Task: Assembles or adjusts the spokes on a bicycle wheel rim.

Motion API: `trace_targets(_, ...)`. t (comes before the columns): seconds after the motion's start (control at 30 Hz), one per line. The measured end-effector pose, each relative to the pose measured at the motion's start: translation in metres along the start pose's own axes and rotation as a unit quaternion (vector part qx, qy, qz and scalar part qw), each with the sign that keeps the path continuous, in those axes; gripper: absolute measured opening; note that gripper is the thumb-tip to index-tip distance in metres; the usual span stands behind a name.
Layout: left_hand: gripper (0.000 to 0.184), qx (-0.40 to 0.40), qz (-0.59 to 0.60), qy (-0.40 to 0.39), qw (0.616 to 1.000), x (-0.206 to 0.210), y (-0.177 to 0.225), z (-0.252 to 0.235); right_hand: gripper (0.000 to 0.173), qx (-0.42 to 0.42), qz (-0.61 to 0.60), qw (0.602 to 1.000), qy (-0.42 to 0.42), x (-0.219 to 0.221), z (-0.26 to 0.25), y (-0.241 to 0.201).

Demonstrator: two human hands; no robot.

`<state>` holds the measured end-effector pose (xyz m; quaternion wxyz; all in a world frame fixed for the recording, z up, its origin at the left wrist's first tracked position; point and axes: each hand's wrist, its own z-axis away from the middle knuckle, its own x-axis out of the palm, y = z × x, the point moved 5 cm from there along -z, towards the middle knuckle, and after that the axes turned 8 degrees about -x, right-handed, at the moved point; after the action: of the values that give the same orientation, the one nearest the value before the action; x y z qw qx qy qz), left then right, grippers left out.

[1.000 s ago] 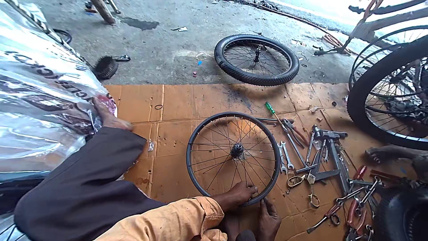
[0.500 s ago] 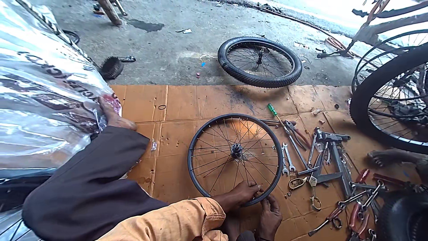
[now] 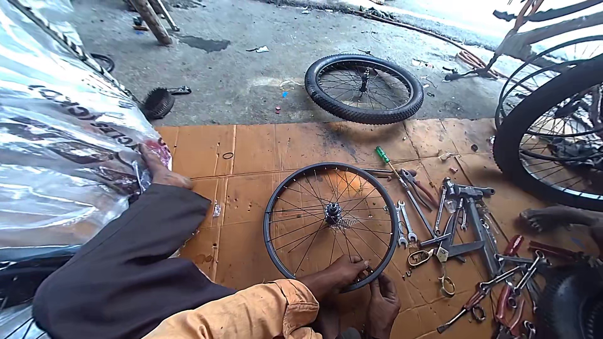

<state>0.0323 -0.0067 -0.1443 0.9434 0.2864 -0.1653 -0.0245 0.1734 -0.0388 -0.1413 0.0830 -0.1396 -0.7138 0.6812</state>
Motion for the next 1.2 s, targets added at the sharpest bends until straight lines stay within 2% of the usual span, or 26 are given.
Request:
trace_targets(0.17,0.029,-0.023,0.008,0.001,1.0,0.002,0.005,0.005,0.016,-0.067,0.062,0.995,-0.026,-0.001,-0.002,0.0)
trace_targets(0.3,0.029,-0.032,0.01,-0.005,0.999,0.001,0.008,0.007,0.024,-0.068,0.02,0.997,-0.034,0.0,-0.001,-0.003)
trace_targets(0.47,0.029,-0.039,0.012,-0.008,0.999,0.0,0.006,0.01,0.016,-0.15,0.105,0.982,-0.041,-0.003,-0.002,0.0)
trace_targets(0.6,0.027,-0.035,0.014,-0.008,0.999,0.0,0.007,0.01,0.023,-0.143,0.059,0.987,-0.054,-0.003,-0.001,0.001)
trace_targets(0.73,0.026,-0.041,0.02,-0.001,0.999,0.0,0.008,0.013,0.016,-0.168,0.098,0.98,-0.044,-0.003,-0.001,0.001)
trace_targets(0.87,0.026,-0.044,0.022,-0.004,0.999,-0.001,0.007,0.013,0.021,-0.164,0.076,0.982,-0.05,-0.003,0.0,0.003)
trace_targets(0.97,0.025,-0.042,0.024,0.009,0.999,-0.002,0.006,0.013,0.016,-0.176,0.099,0.978,-0.041,-0.003,0.0,0.003)
trace_targets(1.13,0.04,-0.028,0.06,0.081,0.995,-0.014,0.01,0.031,0.024,-0.183,0.081,0.979,-0.042,-0.002,0.0,0.005)
trace_targets(1.2,0.053,-0.006,0.036,0.121,0.992,-0.022,0.011,0.038,0.02,-0.192,0.088,0.977,-0.037,-0.002,-0.001,0.006)
